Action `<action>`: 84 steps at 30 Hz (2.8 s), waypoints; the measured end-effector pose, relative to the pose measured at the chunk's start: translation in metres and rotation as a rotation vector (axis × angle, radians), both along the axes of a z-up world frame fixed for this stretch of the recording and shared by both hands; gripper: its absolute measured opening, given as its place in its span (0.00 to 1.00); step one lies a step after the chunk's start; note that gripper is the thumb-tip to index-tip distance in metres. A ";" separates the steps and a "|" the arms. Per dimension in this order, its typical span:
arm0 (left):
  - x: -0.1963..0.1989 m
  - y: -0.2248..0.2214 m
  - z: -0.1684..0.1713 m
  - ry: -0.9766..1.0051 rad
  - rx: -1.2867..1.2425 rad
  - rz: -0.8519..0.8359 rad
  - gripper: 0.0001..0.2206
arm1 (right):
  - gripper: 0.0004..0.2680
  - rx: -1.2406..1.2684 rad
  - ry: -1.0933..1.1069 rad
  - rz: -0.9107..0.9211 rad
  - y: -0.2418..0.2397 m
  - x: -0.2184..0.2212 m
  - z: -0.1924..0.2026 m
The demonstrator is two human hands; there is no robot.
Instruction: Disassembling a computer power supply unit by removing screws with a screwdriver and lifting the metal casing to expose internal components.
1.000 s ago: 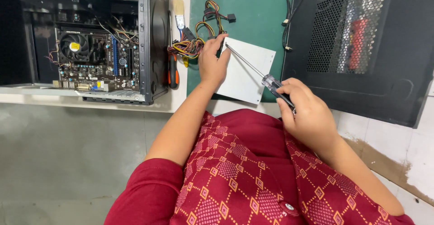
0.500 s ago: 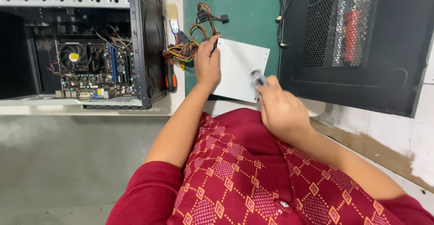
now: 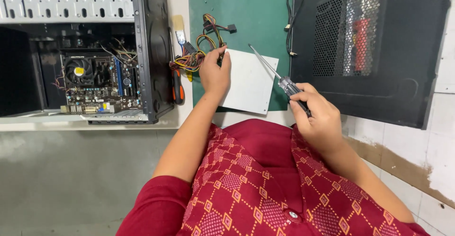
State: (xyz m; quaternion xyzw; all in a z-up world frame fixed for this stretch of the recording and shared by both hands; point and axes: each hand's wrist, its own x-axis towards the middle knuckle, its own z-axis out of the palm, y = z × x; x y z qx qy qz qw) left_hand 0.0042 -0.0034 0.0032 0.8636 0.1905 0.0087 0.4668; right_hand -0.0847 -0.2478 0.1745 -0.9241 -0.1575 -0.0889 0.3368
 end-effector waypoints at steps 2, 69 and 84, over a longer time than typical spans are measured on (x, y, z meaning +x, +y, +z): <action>0.000 -0.002 -0.006 -0.095 0.063 -0.013 0.11 | 0.02 0.027 -0.026 0.012 0.001 0.003 0.004; 0.018 0.039 0.028 0.046 0.310 -0.410 0.12 | 0.04 0.403 -0.006 -0.016 0.026 0.022 0.020; 0.021 0.038 0.025 0.092 0.264 -0.412 0.14 | 0.04 0.354 -0.015 -0.020 0.027 0.021 0.024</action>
